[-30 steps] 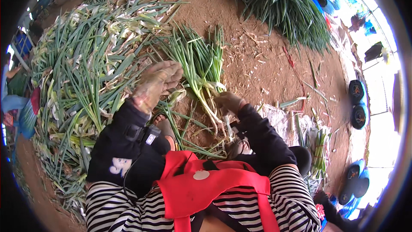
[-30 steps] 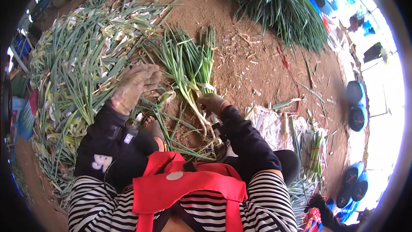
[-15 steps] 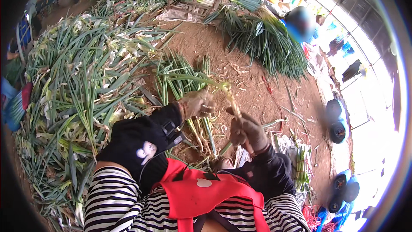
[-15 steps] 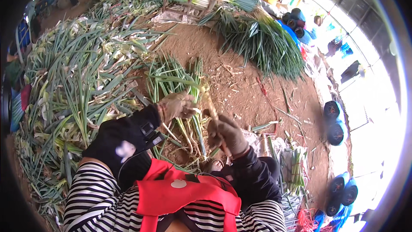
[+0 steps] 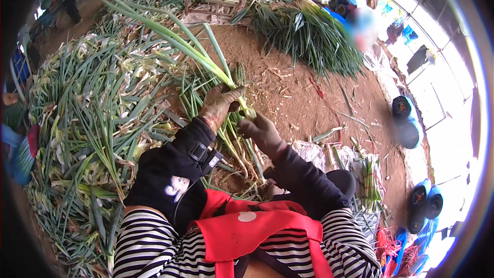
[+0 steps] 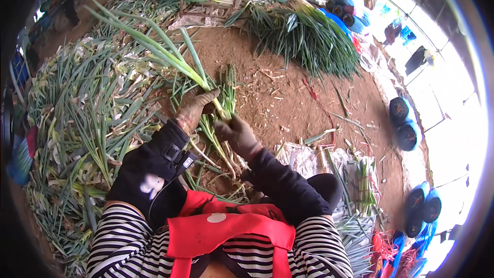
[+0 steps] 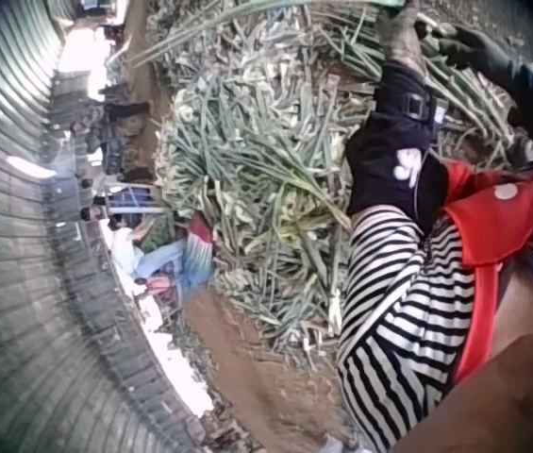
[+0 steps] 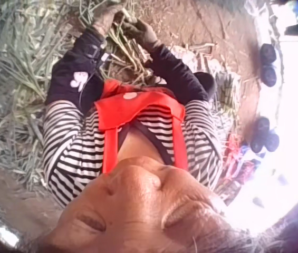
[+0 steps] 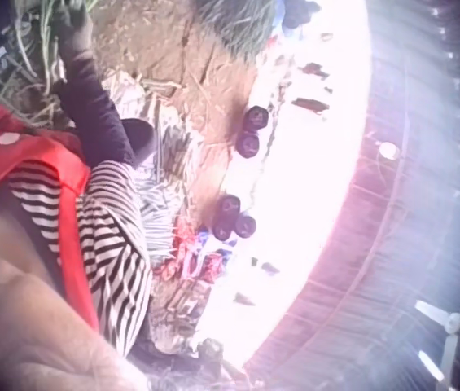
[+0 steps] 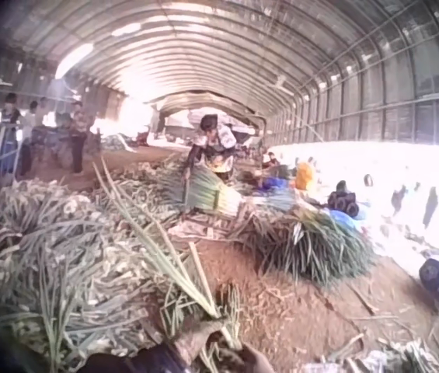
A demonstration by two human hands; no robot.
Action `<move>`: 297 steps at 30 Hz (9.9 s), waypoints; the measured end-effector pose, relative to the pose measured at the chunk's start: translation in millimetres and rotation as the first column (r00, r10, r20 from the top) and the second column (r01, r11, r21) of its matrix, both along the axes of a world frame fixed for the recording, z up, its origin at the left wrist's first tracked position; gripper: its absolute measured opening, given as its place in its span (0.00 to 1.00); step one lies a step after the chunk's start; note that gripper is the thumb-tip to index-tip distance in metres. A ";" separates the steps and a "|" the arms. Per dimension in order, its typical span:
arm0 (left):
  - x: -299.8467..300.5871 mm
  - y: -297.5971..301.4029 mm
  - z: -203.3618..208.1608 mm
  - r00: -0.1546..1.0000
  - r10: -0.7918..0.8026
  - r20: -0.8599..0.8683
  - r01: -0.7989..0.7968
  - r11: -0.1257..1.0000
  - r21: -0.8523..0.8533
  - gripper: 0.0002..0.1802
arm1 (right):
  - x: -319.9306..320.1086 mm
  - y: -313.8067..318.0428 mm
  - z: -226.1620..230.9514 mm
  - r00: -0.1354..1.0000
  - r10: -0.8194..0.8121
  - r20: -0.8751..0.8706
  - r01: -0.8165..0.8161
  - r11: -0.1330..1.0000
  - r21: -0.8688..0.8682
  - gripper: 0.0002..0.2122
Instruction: Sorting and cleaning green onions in an agricultural processing shed.
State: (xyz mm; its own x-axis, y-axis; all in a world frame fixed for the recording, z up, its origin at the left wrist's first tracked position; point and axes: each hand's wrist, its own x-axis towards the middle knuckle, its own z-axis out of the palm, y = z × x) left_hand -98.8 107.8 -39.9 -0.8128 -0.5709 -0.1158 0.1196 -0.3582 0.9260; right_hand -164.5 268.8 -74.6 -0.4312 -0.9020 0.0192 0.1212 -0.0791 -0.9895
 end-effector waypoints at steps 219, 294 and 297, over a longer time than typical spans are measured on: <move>124.2 -149.8 17.0 0.848 -0.040 -0.529 0.136 0.980 0.144 0.17 | -2.7 -8.7 -137.7 0.845 0.367 -0.389 -0.226 0.905 0.361 0.16; 44.9 -79.4 4.2 0.916 0.069 -0.394 -0.001 0.985 0.170 0.11 | -9.8 -5.6 -12.3 0.873 0.451 0.185 -0.465 0.885 0.036 0.21; 52.1 -85.4 9.4 0.944 0.142 -0.299 -0.100 0.983 0.152 0.07 | -5.7 -13.0 -11.7 0.854 0.430 0.292 -0.428 0.901 -0.076 0.22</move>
State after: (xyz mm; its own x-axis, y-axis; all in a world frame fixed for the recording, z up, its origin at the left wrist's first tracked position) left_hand -46.6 22.4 -30.5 -0.7466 -0.6636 0.0470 0.4406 -0.4404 0.7823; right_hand -170.2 255.8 -86.3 0.0115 -0.9992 -0.0386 0.4297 0.0398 -0.9021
